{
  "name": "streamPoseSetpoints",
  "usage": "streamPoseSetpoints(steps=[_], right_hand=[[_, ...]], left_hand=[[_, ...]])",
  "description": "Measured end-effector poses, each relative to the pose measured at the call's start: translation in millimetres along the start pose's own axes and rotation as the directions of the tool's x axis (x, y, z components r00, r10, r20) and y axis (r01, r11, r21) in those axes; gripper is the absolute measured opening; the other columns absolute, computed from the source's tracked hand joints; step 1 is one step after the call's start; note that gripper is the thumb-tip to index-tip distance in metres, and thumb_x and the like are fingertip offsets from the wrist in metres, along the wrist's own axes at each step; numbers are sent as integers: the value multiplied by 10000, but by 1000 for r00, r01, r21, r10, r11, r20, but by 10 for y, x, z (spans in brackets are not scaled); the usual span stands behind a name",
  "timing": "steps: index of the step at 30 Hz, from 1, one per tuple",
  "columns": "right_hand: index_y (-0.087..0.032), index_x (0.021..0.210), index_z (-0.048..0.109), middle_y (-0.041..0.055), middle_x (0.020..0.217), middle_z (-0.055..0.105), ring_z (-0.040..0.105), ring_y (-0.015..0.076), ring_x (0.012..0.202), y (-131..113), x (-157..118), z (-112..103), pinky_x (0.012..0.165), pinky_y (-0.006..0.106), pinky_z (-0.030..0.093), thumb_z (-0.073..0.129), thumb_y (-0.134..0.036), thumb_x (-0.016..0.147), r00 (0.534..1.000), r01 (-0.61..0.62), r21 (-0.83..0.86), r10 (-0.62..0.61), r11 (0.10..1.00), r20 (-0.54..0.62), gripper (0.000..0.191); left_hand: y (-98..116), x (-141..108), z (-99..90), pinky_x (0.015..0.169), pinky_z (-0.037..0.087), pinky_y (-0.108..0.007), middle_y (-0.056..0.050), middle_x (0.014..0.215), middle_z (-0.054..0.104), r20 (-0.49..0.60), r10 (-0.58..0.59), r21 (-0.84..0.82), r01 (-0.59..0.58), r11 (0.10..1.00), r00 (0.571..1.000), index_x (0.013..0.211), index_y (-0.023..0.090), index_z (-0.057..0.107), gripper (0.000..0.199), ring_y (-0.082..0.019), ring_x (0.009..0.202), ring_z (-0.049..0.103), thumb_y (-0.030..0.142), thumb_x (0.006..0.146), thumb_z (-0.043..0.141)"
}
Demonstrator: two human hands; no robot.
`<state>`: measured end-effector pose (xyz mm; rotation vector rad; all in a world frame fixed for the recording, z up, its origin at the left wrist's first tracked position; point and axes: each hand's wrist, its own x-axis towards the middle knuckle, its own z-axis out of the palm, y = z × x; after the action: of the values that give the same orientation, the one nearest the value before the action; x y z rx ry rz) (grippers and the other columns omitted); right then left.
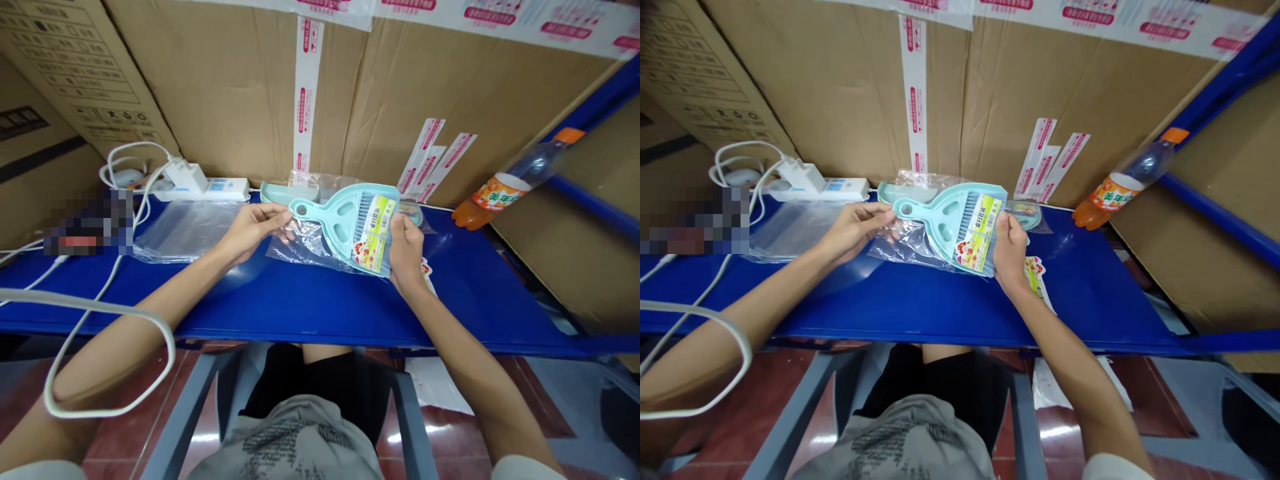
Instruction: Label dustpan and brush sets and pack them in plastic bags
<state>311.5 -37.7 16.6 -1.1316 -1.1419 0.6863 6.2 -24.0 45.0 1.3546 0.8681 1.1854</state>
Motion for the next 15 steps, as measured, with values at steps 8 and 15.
streamPoseSetpoints(steps=[8, 15], right_hand=[[-272, 837, 609, 24, 823, 705, 705, 250, 873, 8, -47, 52, 738, 363, 615, 710, -785, 905, 986, -96, -23, 98, 995, 133, 527], [-288, 1078, 750, 86, 1026, 816, 770, 343, 1128, -88, 13, 48, 909, 526, 657, 631, -874, 881, 911, -312, 125, 259, 942, 321, 629]], left_hand=[[-109, 53, -14, 543, 619, -251, -87, 826, 751, 18, -202, -126, 203, 971, 979, 770, 165, 826, 159, -135, 607, 671, 291, 765, 923], [-137, 68, -30, 635, 682, -261, -85, 828, 764, -127, -295, -243, 259, 935, 947, 756, 115, 804, 135, -143, 644, 707, 184, 712, 912]])
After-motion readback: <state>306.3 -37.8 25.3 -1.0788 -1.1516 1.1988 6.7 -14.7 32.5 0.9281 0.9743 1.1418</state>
